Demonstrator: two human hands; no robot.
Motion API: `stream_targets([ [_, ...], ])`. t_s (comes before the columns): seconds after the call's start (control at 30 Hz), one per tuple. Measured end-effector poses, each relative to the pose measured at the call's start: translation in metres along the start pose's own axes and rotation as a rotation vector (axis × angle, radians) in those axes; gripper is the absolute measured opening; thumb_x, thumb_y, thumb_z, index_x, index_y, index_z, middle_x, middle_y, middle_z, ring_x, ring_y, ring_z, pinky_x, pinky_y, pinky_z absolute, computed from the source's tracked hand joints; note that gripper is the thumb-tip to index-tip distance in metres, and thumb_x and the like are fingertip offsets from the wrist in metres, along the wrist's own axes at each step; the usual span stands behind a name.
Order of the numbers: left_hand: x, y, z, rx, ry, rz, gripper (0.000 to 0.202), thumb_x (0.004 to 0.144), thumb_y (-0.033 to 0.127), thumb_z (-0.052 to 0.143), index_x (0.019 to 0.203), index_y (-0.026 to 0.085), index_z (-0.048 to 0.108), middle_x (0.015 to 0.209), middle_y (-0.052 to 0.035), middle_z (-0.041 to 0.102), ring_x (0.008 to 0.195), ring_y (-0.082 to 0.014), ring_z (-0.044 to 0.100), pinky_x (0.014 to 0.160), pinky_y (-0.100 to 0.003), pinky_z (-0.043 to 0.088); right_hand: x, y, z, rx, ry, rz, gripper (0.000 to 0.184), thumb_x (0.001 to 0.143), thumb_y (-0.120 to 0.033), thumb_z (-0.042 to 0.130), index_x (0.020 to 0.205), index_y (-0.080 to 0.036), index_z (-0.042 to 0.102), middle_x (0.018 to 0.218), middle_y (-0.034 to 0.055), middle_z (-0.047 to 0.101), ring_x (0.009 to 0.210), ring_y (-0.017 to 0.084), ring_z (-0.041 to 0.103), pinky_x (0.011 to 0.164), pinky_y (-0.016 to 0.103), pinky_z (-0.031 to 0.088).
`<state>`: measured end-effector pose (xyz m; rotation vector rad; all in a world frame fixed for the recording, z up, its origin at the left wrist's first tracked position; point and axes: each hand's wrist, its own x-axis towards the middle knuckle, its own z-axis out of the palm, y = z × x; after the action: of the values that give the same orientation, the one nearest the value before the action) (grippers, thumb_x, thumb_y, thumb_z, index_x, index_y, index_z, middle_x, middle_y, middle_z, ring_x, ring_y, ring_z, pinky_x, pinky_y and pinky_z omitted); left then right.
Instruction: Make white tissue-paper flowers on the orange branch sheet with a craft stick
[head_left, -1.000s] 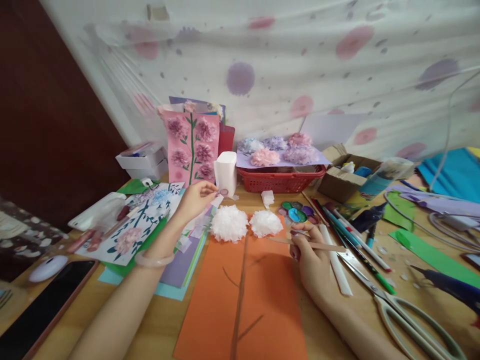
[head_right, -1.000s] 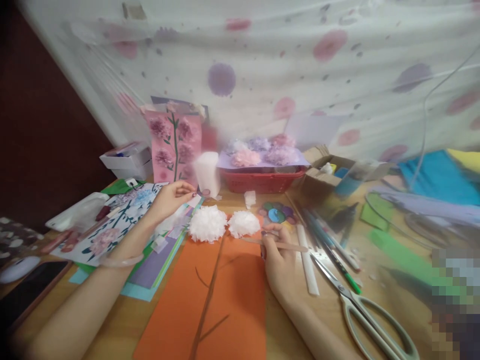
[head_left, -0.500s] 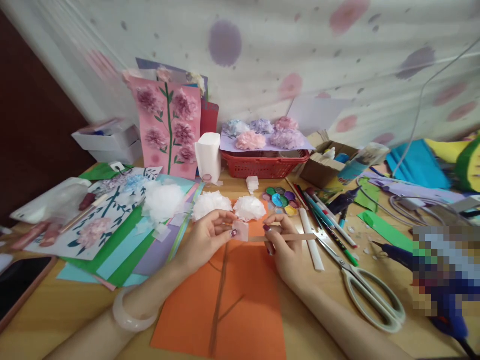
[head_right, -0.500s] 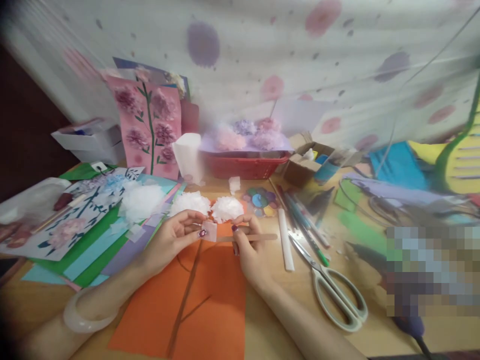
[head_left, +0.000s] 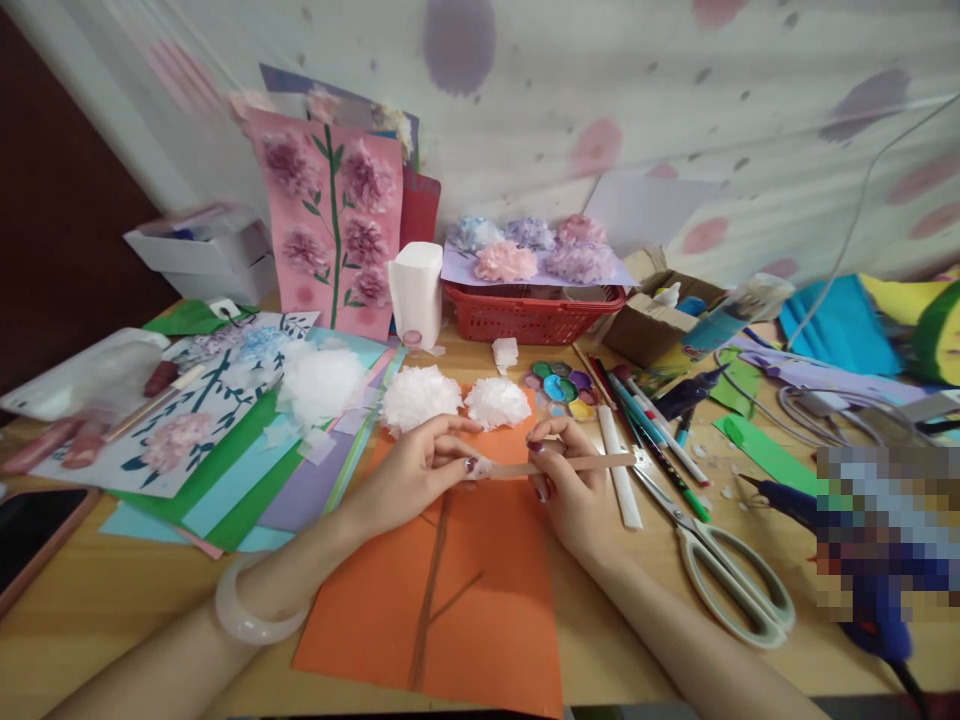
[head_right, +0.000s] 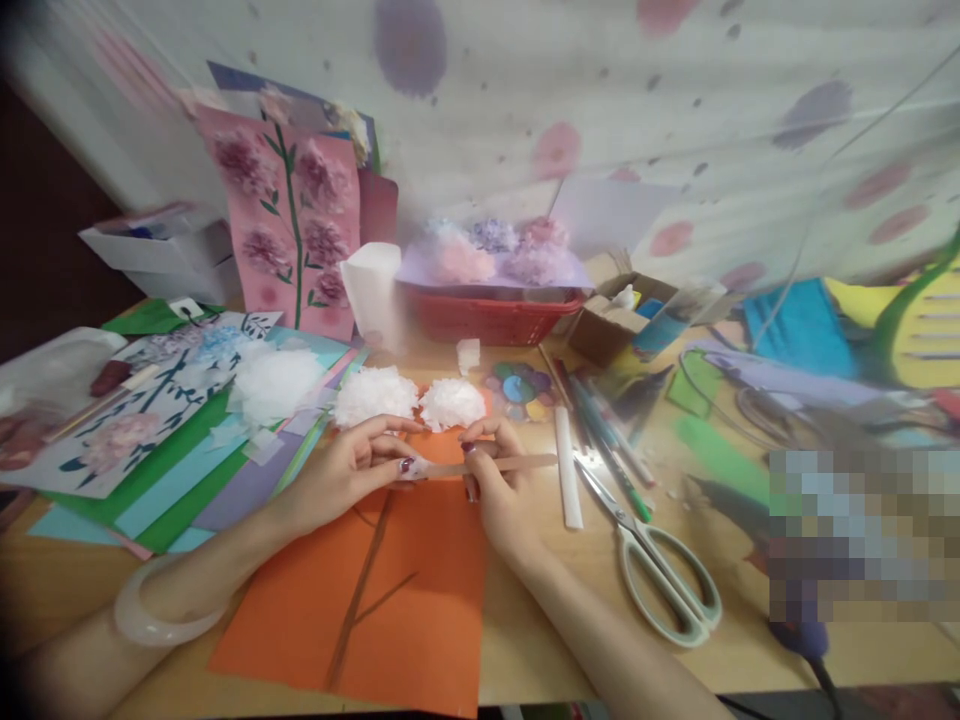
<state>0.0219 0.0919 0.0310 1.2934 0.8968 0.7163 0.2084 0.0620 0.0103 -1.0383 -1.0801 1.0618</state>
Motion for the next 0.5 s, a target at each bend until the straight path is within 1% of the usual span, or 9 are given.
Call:
stream_targets([
  [0.07,0.0,0.0,0.0,-0.034,-0.012,-0.006,0.035,0.083,0.027,0.063,0.115,0.018,0.055,0.094,-0.0049,0.075,0.089,-0.0195,0.072,0.083,-0.035,0.057,0.001,0.0,0.0,0.007,0.021,0.012,0.004,0.079,-0.02,0.056,0.081,-0.023,0.055,0.05,-0.0094,0.042,0.04,0.008,0.033,0.042,0.023,0.022],
  [0.13,0.0,0.0,0.0,-0.042,-0.021,0.008,0.036,0.082,0.028,0.066,0.115,0.018,0.056,0.092,-0.004,0.074,0.089,-0.0193,0.072,0.082,-0.034,0.057,0.001,-0.001,0.0,0.008,0.04,0.023,0.004,0.078,-0.021,0.056,0.081,-0.023,0.055,0.052,-0.0092,0.042,0.04,0.008,0.033,0.042,0.023,0.022],
  [0.27,0.002,-0.004,0.0,-0.053,-0.035,0.027,0.041,0.077,0.022,0.071,0.114,0.018,0.054,0.092,-0.0034,0.074,0.088,-0.0178,0.072,0.087,-0.035,0.055,0.005,-0.003,0.0,0.023,0.071,0.011,0.005,0.077,-0.022,0.057,0.082,-0.023,0.056,0.05,-0.0098,0.041,0.04,0.008,0.033,0.043,0.024,0.021],
  [0.43,0.002,-0.005,-0.001,-0.052,-0.013,0.036,0.034,0.079,0.02,0.068,0.11,0.018,0.055,0.093,-0.0039,0.075,0.089,-0.0174,0.072,0.089,-0.036,0.055,0.012,-0.006,-0.001,0.111,0.196,0.019,0.01,0.07,-0.023,0.06,0.078,-0.023,0.054,0.047,-0.0115,0.035,0.038,0.007,0.026,0.042,0.023,0.017],
  [0.5,0.002,-0.004,-0.001,-0.041,-0.002,0.038,0.033,0.078,0.019,0.067,0.11,0.018,0.055,0.092,-0.0033,0.075,0.089,-0.0176,0.072,0.089,-0.036,0.055,0.013,-0.006,-0.001,0.107,0.207,0.038,0.01,0.069,-0.021,0.059,0.078,-0.023,0.054,0.044,-0.0117,0.034,0.038,0.007,0.026,0.042,0.023,0.016],
])
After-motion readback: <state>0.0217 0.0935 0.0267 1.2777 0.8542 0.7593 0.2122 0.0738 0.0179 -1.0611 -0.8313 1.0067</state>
